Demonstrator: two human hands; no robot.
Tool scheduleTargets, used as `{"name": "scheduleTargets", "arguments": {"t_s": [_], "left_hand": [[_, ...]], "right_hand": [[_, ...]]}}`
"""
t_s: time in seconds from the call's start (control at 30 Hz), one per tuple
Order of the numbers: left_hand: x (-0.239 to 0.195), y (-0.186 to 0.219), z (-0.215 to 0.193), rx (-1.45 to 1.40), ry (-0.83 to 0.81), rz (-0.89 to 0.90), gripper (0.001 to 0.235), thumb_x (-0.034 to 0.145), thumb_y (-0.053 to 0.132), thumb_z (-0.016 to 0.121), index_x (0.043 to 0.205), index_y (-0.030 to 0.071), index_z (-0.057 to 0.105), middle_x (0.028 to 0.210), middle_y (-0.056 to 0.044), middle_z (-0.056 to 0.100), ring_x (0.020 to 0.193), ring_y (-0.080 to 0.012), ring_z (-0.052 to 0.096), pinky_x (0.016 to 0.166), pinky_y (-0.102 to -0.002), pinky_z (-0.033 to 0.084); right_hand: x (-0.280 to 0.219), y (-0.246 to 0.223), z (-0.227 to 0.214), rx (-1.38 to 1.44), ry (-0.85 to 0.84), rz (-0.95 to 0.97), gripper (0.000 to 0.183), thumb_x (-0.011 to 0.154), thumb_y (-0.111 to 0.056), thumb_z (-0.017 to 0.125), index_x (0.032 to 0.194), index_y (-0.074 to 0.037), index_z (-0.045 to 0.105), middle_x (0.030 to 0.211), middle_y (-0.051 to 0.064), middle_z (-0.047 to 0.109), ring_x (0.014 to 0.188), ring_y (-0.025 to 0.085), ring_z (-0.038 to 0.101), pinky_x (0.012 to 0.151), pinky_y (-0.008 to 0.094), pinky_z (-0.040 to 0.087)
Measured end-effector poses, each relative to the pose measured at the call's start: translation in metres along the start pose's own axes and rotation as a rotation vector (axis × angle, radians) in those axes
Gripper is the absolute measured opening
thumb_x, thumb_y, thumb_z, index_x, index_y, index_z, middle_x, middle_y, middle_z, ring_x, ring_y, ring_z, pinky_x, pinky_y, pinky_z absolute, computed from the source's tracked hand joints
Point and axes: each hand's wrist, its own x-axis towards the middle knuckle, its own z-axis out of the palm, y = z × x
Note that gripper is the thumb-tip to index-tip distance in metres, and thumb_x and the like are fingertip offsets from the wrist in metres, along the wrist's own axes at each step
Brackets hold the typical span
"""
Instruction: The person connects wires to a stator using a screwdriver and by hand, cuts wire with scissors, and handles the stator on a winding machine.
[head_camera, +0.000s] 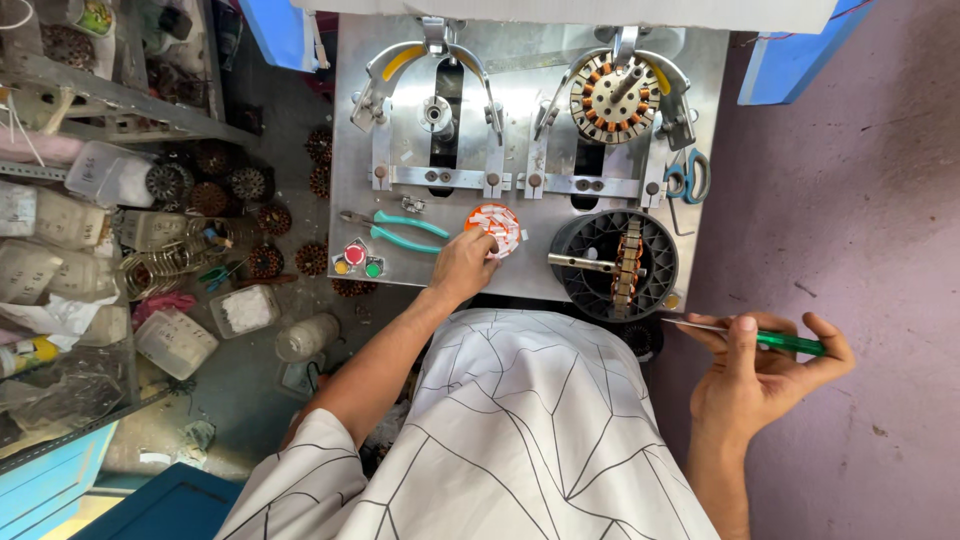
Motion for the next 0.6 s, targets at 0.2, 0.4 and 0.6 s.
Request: {"name": "scheduleTargets", "arguments": {"t_s": [0.2, 0.4, 0.6], "left_hand": [[0.003, -0.010, 0.009, 0.008, 0.032, 0.055, 0.012, 0.080, 0.010, 0.077, 0.089, 0.006, 0.071, 0.092, -0.012, 0.065, 0.091, -0.0342, 0.065, 0.078, -0.047, 0.054], [0.002, -0.011, 0.011, -0.015, 0.048, 0.056, 0.011, 0.082, 0.008, 0.075, 0.090, 0.004, 0.070, 0.093, -0.012, 0.065, 0.092, -0.0343, 0.065, 0.079, -0.047, 0.053], [0.005, -0.012, 0.008, -0.051, 0.075, 0.040, 0.012, 0.080, 0.007, 0.076, 0.090, 0.006, 0.070, 0.092, -0.011, 0.065, 0.091, -0.0340, 0.065, 0.078, -0.047, 0.053]], "right_hand": [[-0.018, -0.010, 0.023, -0.080, 0.000, 0.031, 0.043, 0.119, 0.005, 0.060, 0.139, -0.012, 0.027, 0.104, 0.014, 0.061, 0.092, 0.031, 0.073, 0.086, 0.051, 0.062], [-0.025, -0.019, 0.036, -0.106, 0.020, 0.012, 0.043, 0.117, 0.004, 0.060, 0.138, -0.012, 0.026, 0.104, 0.015, 0.063, 0.087, 0.033, 0.074, 0.083, 0.050, 0.063], [-0.029, -0.020, 0.046, -0.113, 0.037, 0.010, 0.042, 0.116, 0.004, 0.059, 0.137, -0.012, 0.026, 0.105, 0.016, 0.063, 0.087, 0.034, 0.074, 0.082, 0.050, 0.063]]}}
